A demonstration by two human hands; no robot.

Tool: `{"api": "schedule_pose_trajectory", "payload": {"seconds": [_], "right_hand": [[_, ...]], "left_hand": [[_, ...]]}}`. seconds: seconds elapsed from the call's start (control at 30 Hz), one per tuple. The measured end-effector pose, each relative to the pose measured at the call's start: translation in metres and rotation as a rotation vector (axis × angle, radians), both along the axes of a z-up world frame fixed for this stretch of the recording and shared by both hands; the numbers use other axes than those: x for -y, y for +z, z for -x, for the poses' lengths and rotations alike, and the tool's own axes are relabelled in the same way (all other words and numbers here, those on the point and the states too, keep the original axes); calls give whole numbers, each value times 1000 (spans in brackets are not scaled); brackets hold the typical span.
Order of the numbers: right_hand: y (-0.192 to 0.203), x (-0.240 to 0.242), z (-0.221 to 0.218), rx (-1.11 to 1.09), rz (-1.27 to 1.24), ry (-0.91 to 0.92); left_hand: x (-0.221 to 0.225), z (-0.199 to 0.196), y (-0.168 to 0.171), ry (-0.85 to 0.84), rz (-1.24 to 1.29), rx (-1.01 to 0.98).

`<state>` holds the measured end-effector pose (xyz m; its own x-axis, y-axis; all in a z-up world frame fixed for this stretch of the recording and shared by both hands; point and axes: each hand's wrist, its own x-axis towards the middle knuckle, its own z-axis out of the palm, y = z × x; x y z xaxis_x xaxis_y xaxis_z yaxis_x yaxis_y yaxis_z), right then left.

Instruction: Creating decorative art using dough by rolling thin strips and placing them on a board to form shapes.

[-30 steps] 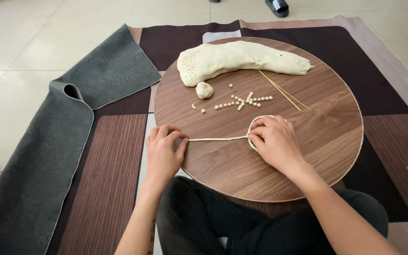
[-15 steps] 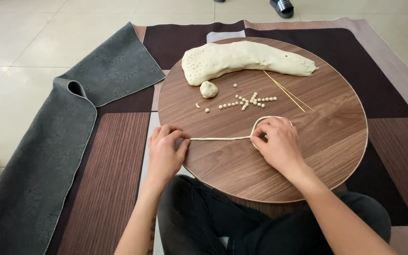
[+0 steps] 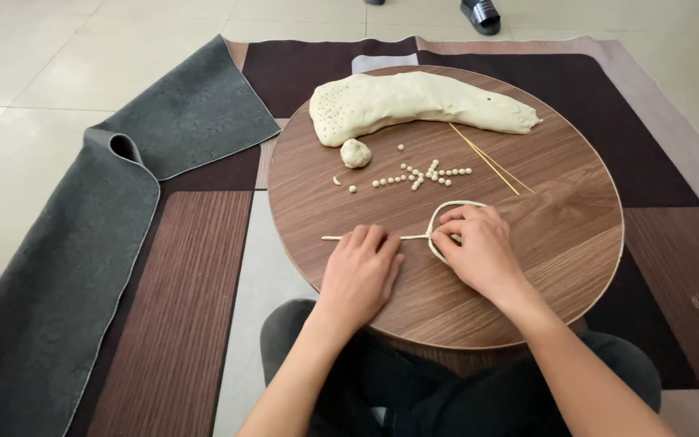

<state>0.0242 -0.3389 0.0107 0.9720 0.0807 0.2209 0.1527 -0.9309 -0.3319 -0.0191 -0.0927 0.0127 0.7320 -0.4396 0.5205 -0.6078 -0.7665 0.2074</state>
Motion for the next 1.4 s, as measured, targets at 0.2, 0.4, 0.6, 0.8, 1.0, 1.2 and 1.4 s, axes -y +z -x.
{"api": "schedule_pose_trajectory", "payload": {"seconds": [0.2, 0.4, 0.6, 0.8, 1.0, 1.2, 1.4], "right_hand": [[4, 3, 4, 14, -3, 2], [8, 0, 7, 15, 67, 42], [5, 1, 11, 56, 94, 27], [5, 0, 9, 30, 81, 43], [-5, 6, 4, 3, 28, 16], [-6, 8, 2, -39, -12, -2], [-2, 5, 5, -19, 28, -8]], "left_hand": [[2, 7, 12, 26, -38, -6], [2, 8, 11, 16, -47, -18], [1, 8, 14, 13, 5, 29], [12, 4, 10, -17, 23, 65], [26, -7, 13, 14, 65, 55], [45, -29, -12, 51, 37, 0], [46, -28, -9, 65, 73, 24]]}}
